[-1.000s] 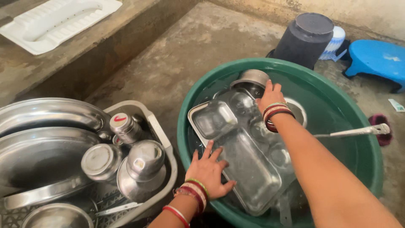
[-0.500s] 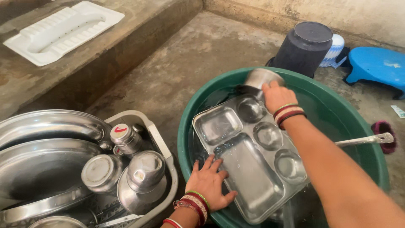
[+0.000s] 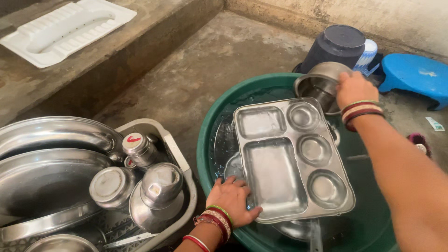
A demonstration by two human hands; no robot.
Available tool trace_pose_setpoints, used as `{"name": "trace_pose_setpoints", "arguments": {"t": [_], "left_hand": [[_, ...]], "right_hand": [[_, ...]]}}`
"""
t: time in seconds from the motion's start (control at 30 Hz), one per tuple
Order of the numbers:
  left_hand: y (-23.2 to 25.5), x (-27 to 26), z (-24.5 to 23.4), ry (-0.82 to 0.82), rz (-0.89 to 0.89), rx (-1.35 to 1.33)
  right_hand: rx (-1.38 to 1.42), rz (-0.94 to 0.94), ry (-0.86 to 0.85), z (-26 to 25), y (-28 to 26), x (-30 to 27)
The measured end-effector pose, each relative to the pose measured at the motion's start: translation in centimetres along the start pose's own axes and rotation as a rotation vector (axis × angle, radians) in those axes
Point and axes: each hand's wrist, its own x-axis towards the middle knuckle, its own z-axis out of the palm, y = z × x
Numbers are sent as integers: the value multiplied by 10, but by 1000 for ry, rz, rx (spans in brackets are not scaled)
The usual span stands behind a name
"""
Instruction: The person washes metal plates, bowls, and a divided tray by hand in a green basin of water, then places the cleaned items into a white plastic dish rack. The person handles each item individually, rinsing and scrubbing before stacking them in the rack.
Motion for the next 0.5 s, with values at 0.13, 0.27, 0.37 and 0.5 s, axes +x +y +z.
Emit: {"name": "trace_pose_setpoints", "arguments": {"t": [0.13,0.27,0.37,0.5], "left_hand": [[-1,-1,1,41,20,-5],[0,-1,1,31,11,2],[-1,-2,2,47,23,30],[-2,-1,6,61,25,35]], "right_hand": [[62,34,20,-10,17,1],[-11,-66,63,-26,34,7],[20,-87,102,-38,50,14],[140,-53,142,-47,64,7]]}}
